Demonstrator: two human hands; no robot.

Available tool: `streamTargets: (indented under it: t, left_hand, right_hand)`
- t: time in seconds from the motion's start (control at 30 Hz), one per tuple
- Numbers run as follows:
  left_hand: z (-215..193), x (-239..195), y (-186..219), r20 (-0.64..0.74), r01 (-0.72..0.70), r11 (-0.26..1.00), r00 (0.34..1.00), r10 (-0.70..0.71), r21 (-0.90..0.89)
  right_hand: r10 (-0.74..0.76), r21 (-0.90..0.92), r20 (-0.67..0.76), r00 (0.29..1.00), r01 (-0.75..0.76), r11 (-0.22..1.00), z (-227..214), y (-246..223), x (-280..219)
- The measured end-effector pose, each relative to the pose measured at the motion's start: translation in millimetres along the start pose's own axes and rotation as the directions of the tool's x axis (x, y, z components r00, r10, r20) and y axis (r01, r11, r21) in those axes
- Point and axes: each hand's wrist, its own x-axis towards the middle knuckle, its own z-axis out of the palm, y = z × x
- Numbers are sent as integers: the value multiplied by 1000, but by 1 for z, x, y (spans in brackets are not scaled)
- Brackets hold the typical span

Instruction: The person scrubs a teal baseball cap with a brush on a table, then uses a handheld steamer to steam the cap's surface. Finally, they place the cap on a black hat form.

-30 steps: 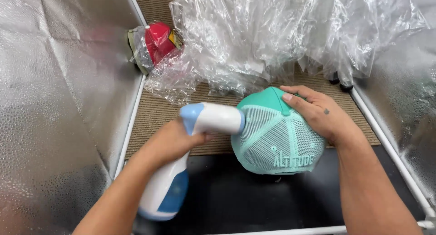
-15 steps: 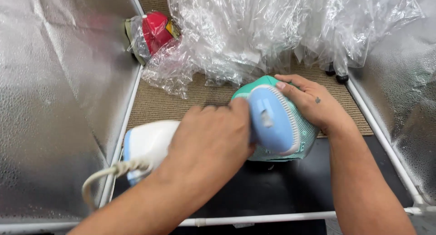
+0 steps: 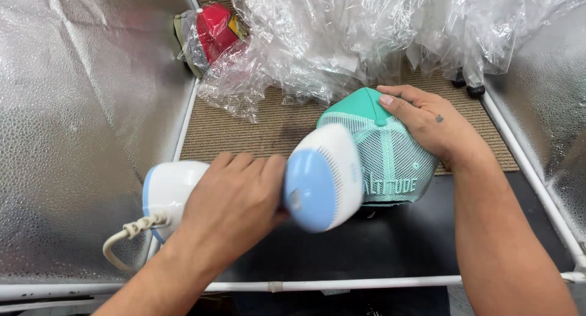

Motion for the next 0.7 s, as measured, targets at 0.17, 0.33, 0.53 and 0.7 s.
streamTargets:
  t: [0.17, 0.33, 0.53, 0.7]
  left_hand:
    - [43, -33, -17, -266, -78, 997, 961, 82, 26]
    - [49, -28, 1, -428, -86, 996, 900, 78, 1]
    - [62, -34, 2, -484, -158, 987, 865, 131, -15]
    - [73, -44, 0, -475, -46, 997, 877, 67, 55]
  right_hand:
    - [7, -28, 10, 1000, -7, 1000, 1, -1, 1]
    - [28, 3, -11, 1000, -28, 1000, 2, 1, 3]
    - [-28, -37, -10, 1000, 28, 999, 4, 7, 8]
    - [-34, 3, -17, 999, 34, 999, 3, 6, 7]
